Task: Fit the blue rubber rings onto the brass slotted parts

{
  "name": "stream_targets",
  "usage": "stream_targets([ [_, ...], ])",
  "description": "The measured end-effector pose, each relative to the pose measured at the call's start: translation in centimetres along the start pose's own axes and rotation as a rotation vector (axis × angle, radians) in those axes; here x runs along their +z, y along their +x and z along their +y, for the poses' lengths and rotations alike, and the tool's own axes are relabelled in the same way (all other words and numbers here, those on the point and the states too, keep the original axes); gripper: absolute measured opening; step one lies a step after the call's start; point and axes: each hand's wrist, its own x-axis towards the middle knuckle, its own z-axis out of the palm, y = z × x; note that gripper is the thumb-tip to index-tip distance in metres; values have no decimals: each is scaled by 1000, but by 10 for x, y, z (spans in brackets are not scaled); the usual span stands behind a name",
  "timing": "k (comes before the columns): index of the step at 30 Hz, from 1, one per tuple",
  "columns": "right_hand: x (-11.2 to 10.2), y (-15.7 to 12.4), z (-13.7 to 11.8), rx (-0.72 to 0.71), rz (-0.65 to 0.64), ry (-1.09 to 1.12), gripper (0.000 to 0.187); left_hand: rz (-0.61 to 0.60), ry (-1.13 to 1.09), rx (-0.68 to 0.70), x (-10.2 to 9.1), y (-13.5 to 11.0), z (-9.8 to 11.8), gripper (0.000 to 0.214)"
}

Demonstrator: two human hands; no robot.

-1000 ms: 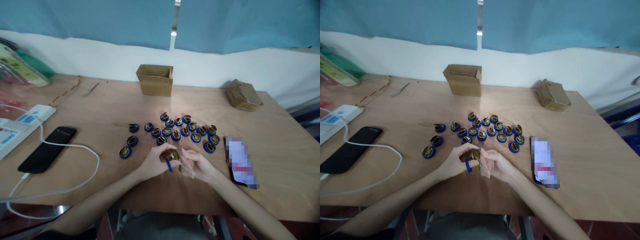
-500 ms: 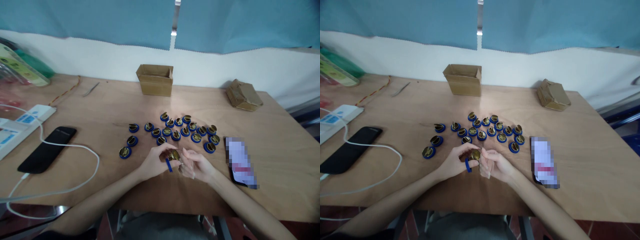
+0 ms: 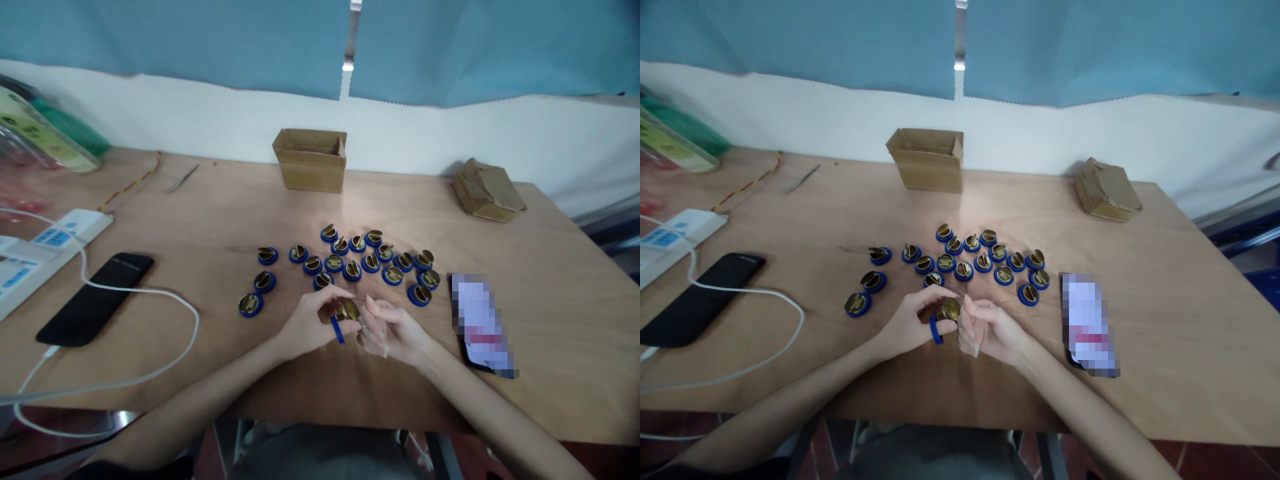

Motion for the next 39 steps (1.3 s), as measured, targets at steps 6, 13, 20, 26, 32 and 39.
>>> stream_targets([
  [6,1,0,-1,-4,2,9,49,-27,-20,4,0,-1,-2,36],
  [13,1,-1,0,-11,0,4,48,-25,11,10,0,-1,-1,35],
  [20,0,-1,-1,-6,25,15,47,-23,3,7,-1,-1,-3,37],
  [26,0,-1,0,-3,31,6,49,-7,28,22,-1,-1,-5,38],
  [32,0,0,0,-6,63,-3,47,4,-7,6,-1,1,-5,40],
  [39,1,0,0,-11,69,7,47,6,-19,25,-2,0,-4,38],
])
